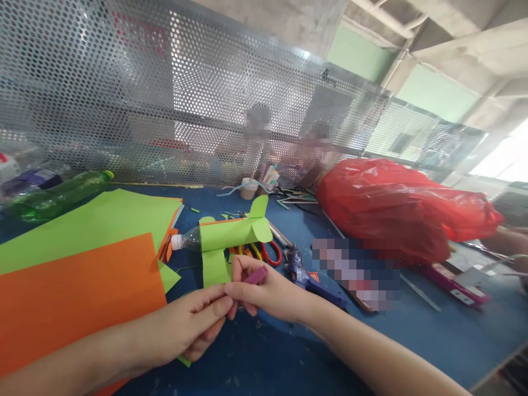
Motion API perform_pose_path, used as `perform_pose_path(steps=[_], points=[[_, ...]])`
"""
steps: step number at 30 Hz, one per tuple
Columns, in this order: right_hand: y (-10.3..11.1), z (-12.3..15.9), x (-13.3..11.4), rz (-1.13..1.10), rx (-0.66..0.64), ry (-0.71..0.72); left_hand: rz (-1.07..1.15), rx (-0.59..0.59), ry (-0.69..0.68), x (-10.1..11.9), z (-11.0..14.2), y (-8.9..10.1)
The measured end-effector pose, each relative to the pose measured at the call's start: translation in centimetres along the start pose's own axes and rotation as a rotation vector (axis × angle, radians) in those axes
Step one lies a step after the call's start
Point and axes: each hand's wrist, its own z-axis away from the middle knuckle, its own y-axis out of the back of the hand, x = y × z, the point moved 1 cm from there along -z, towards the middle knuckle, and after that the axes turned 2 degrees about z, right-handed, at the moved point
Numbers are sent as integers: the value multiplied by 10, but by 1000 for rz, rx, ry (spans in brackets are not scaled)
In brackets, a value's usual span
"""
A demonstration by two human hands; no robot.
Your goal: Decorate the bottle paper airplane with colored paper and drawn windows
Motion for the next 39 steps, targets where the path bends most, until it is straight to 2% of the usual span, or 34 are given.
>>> perform_pose_path(steps=[4, 6, 8, 10, 12, 14, 16, 19, 27, 29, 32, 34, 37, 39], points=[[2, 1, -9, -1, -1, 18, -13, -16, 28, 6, -2, -2], [9, 1, -16, -12, 74, 19, -104, 46, 4, 11, -3, -2], [22, 1, -22, -88, 251, 65, -309, 241, -78, 15, -2, 0], [35, 0, -27, -221, 445, 133, -648, 476, -175, 17, 1, 2], [43, -2, -28, -327, 524, 172, -1050, 581, -264, 16, 4, 1], [42, -3, -27, -320, 546, 130, -1392, 546, -328, 13, 6, 0], [35, -5, -25, -257, 502, 66, -1583, 526, -304, 10, 6, 0], [23, -5, -21, -157, 460, 55, -1700, 537, -259, 7, 3, 3], [24, -7, -11, -128, 395, 61, -1896, 435, -405, 0, -4, 12], [23, -7, -10, -134, 364, 60, -1904, 461, -482, -3, -6, 10], [20, -7, -9, -123, 317, 97, -1918, 515, -770, -4, -8, 4], [17, -8, -8, -69, 276, 105, -1946, 476, -845, -4, -10, -3], [11, -9, -4, 46, 222, 57, -1953, 457, -780, -3, -8, -13], [9, -9, 0, 106, 206, 46, -1919, 438, -614, -4, -4, -18]])
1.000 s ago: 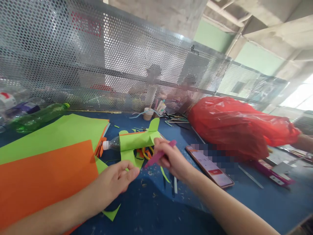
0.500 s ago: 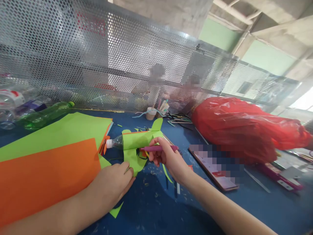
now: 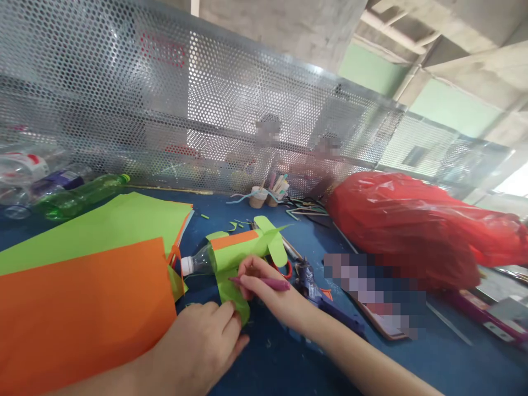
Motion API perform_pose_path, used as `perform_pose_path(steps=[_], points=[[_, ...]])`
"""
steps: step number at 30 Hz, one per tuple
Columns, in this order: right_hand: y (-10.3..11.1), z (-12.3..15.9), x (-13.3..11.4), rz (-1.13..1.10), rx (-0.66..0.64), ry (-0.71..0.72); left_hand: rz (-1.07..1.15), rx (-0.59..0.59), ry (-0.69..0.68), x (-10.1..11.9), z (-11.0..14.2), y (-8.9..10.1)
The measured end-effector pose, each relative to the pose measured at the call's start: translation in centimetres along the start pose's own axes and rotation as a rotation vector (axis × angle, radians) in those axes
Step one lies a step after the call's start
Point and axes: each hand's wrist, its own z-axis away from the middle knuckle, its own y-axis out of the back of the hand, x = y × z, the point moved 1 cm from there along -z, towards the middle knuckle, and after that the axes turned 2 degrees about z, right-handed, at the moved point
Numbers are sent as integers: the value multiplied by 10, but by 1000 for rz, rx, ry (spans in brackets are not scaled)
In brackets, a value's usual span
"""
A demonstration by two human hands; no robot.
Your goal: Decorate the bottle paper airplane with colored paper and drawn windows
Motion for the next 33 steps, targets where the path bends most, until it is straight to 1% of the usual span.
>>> perform_pose_path(steps=[1, 2, 5, 7, 9, 11, 15, 20, 26, 33], points=[[-1, 0, 2, 21, -6, 4, 27, -54, 40, 3, 2, 1], [-1, 0, 4, 38, -8, 12, 36, -74, 74, 5, 4, 1], [0, -2, 9, 67, 5, 9, -57, -76, 119, 11, 12, 0], [0, -3, 10, 82, 35, -3, -135, -95, 170, 13, 17, -3], [0, -3, 9, 95, 68, -13, -158, -134, 190, 13, 19, -4], [1, -4, 7, 84, 99, -29, -158, -155, 202, 14, 19, -3], [2, -8, 11, 35, 154, -65, -88, -217, 238, 15, 12, 4], [2, -13, 21, 4, 162, -19, -55, -282, 339, 17, 6, 11], [-3, -12, 19, 1, 126, 15, 7, -323, 318, 15, 8, 9], [-5, -12, 18, 11, 122, 23, 15, -331, 336, 16, 6, 12]])
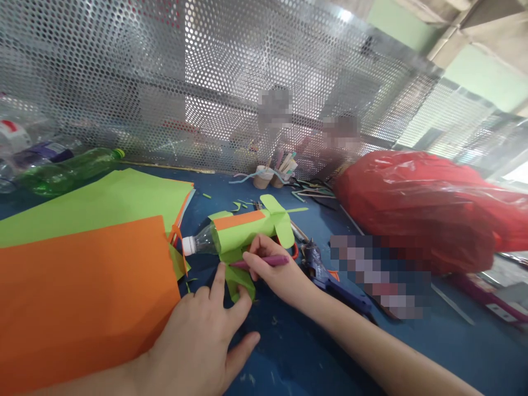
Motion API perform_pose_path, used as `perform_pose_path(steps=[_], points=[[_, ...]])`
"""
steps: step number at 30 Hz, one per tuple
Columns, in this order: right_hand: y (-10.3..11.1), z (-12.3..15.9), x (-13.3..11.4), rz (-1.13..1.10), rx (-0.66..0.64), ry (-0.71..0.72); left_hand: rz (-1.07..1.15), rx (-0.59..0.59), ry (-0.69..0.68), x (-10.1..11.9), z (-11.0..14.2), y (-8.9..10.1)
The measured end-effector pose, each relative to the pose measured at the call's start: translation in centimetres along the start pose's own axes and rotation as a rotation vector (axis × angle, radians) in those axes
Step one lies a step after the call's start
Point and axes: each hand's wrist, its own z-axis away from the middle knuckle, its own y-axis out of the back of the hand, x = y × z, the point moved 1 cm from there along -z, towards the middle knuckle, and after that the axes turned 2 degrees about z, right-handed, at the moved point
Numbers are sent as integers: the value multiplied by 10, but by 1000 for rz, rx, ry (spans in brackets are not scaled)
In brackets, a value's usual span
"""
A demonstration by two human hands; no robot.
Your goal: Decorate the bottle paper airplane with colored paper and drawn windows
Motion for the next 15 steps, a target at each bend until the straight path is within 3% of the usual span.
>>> perform_pose_path(steps=[15], points=[[0, 0, -3, 82, 44, 1, -22, -62, 48, 3, -1, 0]])
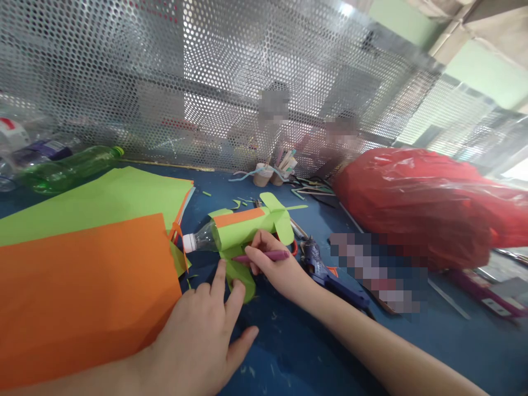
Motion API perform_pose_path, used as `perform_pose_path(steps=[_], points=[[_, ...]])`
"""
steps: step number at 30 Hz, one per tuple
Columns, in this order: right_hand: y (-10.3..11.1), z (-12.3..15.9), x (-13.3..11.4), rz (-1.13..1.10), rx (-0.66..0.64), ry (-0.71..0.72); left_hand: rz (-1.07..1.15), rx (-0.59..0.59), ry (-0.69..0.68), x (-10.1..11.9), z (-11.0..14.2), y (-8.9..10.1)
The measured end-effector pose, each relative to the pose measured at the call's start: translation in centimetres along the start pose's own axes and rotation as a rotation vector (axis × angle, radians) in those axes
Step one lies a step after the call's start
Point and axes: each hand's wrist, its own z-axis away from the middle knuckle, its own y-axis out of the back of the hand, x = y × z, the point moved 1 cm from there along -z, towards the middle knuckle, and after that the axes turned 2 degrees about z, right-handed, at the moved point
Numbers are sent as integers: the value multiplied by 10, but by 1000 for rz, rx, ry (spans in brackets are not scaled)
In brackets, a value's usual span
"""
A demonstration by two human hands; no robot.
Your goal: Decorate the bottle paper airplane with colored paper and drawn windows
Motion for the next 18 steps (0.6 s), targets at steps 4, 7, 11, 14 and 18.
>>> perform_pose_path(steps=[4, 7, 11, 14, 18], points=[[0, 0, 2, -1, -21, 17, 1, 38, -21, 0, 0, 1], [0, 0, 4, -1, -34, 28, -17, 49, 5, 2, 1, 5], [0, 0, 5, 36, -35, 29, -13, 56, 13, 3, 1, 8], [0, 0, 5, 55, -44, 29, 23, 37, -27, 1, 1, 6], [-1, 0, 5, 55, -49, 30, 17, 34, -10, -1, 0, 5]])
